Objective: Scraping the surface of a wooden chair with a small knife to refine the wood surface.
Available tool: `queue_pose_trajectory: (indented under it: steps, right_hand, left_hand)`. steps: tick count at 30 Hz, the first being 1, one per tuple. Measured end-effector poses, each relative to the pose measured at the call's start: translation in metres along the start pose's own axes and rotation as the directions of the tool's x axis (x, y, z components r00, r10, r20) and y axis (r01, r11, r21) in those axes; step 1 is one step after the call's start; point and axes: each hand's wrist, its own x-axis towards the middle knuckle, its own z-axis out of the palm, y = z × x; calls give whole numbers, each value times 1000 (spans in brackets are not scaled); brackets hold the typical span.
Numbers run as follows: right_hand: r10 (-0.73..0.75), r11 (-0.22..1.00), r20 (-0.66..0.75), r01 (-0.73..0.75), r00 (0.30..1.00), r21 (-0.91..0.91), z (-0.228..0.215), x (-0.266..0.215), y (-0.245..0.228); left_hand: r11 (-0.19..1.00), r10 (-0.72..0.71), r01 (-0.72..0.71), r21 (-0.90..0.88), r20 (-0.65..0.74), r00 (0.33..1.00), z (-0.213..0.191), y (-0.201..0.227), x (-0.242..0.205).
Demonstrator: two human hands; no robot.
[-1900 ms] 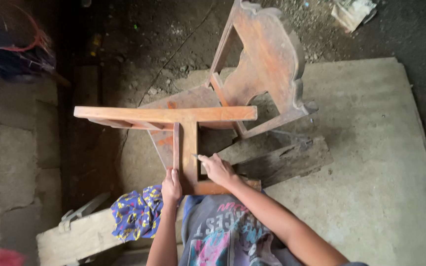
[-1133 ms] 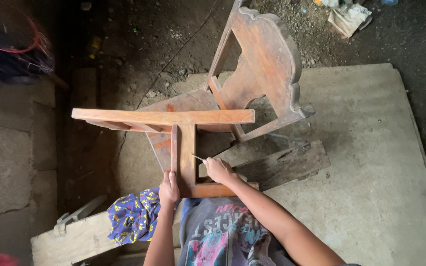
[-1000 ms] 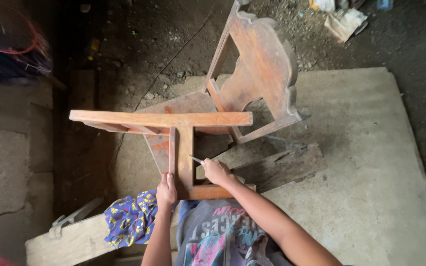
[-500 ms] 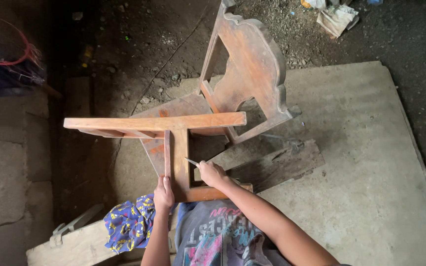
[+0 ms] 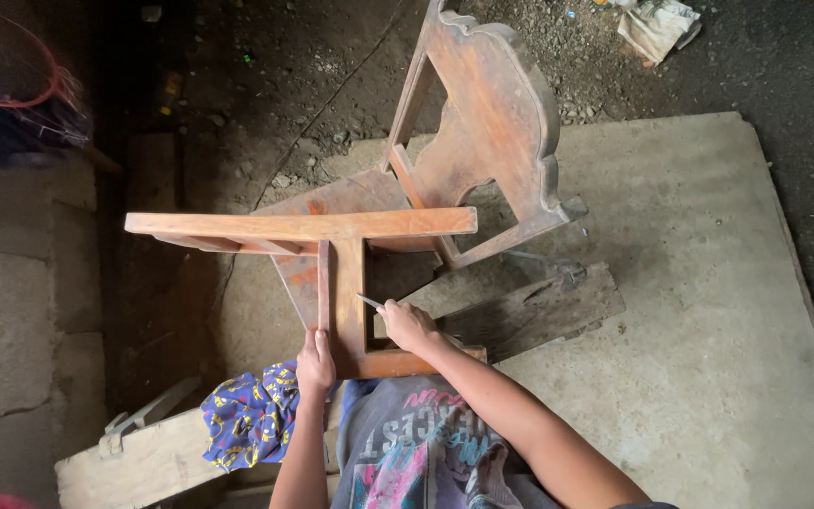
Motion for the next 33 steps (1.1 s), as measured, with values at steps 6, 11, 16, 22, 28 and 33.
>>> queue_pose_trajectory:
  steps: [6, 11, 16, 22, 28, 33]
  right_hand:
    - [25, 1000, 39, -25, 999, -16, -7, -4, -5]
    - [46, 999, 50, -47, 998, 22, -6, -3, -6]
    - [40, 999, 27, -40, 999, -1, 0, 3, -1]
    - [59, 996, 10, -58, 998, -60, -25, -8, -17]
    - [13, 998, -88, -19, 996, -63, -26, 9, -16]
    - [42, 996, 5, -42, 999, -84, -26, 3, -14]
  left_hand:
    - [1000, 9, -9, 2, 6, 1000, -3, 4, -2]
    - [1000, 0, 0, 4, 11, 1000, -1, 1, -1]
    - [1000, -7, 6, 19, 11, 1000, -4, 6, -3]
    - [1000, -16, 16, 2, 17, 1000, 2, -2, 5]
    - [1000, 3, -3, 6, 10, 1000, 2, -8, 8]
    - [998, -38, 36, 54, 19, 999, 3, -8, 5]
